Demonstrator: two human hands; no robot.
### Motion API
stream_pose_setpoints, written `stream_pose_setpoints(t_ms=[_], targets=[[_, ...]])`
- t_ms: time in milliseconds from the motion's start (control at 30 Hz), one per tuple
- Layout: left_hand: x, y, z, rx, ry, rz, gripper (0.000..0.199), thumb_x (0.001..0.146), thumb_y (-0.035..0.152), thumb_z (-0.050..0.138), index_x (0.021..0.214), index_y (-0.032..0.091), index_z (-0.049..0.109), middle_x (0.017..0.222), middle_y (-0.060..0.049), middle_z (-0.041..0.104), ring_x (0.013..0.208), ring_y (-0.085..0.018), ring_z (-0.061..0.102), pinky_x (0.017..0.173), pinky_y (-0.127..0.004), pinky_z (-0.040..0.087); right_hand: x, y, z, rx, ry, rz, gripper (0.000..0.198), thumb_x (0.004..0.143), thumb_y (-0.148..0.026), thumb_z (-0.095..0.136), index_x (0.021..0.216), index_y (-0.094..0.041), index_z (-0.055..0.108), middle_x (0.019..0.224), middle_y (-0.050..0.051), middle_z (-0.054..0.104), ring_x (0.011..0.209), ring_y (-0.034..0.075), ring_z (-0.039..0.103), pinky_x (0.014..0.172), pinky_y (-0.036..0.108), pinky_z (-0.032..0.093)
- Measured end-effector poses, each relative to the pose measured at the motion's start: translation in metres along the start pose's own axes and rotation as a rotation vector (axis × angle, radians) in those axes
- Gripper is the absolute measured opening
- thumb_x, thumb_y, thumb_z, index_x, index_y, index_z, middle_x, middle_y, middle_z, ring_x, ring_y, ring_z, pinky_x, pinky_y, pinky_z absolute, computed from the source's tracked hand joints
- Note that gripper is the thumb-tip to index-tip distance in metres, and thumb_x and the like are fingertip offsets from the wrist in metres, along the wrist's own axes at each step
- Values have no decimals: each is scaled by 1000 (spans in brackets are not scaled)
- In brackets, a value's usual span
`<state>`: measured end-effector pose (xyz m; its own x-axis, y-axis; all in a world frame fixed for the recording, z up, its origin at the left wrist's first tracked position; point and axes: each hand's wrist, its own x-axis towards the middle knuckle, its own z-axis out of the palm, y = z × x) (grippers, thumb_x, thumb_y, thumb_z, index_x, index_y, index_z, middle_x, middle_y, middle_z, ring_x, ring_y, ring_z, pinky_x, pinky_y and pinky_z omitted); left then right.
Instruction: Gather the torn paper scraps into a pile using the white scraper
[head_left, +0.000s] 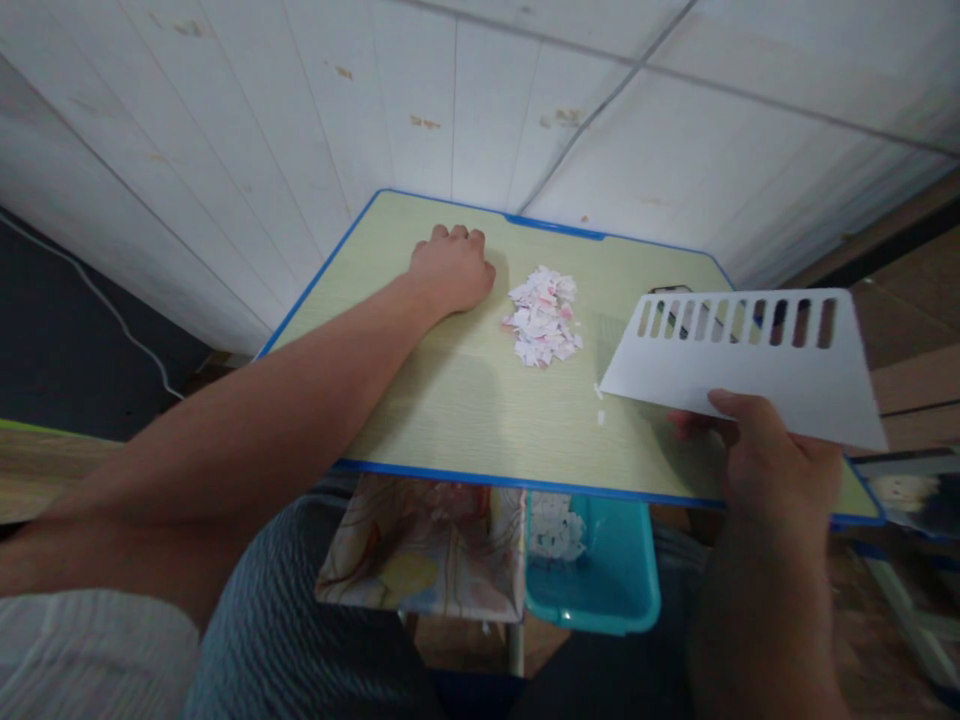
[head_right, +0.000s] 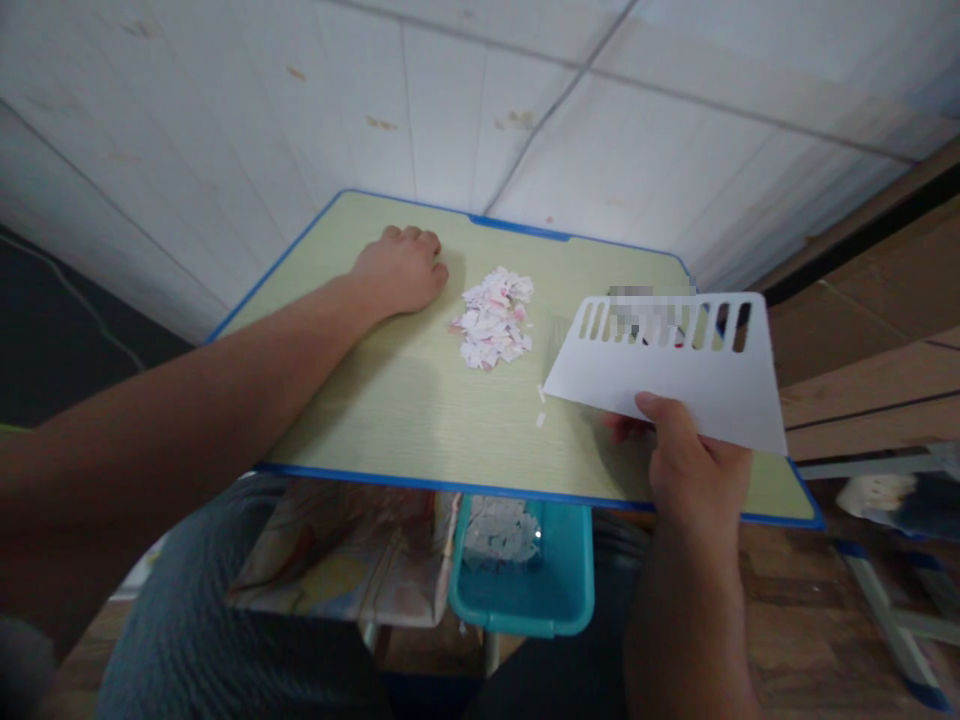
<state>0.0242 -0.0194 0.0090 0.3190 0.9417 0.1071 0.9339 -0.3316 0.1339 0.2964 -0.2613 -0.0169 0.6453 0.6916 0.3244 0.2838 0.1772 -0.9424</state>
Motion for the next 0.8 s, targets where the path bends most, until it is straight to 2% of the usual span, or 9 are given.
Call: stream_pose_setpoints(t_ms=[133,267,433,533,700,800], targets=[[5,-4,5,-7,20,-13,61,122,35,50,178,16,65,178,-25,69,171,-47,57,138,-62,53,-4,-2,0,113,47,15,23,76,-17,88,92,-30,78,83,0,80,55,23,62,37,38,50],[6,-6,6,-4,25,-22,61,121,39,51,178,21,65,174,-24,71,170,-47,58,136,-61,55,-3,1,-1,182,47,47,26,71,-18,86,90,-32,75,78,-1,76,51,23,58,33,38,47],[2,-2,-2,34,-4,-13,60,122,35,47,174,14,67,180,-26,68,171,-47,58,137,-60,56,2,1,1,306,118,93,36,59,-17,86,89,-33,73,74,-1,73,51,22,57,29,36,44],[0,0,-5,32,-13,-14,61,122,33,46,174,10,67,181,-28,66,172,-49,58,138,-62,55,3,1,1,277,122,68,35,61,-18,85,91,-32,73,76,-1,74,50,21,59,30,36,45],[5,-5,2,11,1,-21,61,123,36,48,179,17,64,181,-25,66,173,-49,56,139,-61,53,3,5,-2,272,141,70,35,60,-19,85,91,-32,71,75,-2,74,43,20,55,27,37,44],[8,-8,6,11,8,-17,61,124,41,49,178,18,64,180,-24,67,172,-48,56,138,-60,53,3,5,-3,271,106,75,34,61,-20,84,90,-32,70,75,-4,72,40,18,52,26,36,40]])
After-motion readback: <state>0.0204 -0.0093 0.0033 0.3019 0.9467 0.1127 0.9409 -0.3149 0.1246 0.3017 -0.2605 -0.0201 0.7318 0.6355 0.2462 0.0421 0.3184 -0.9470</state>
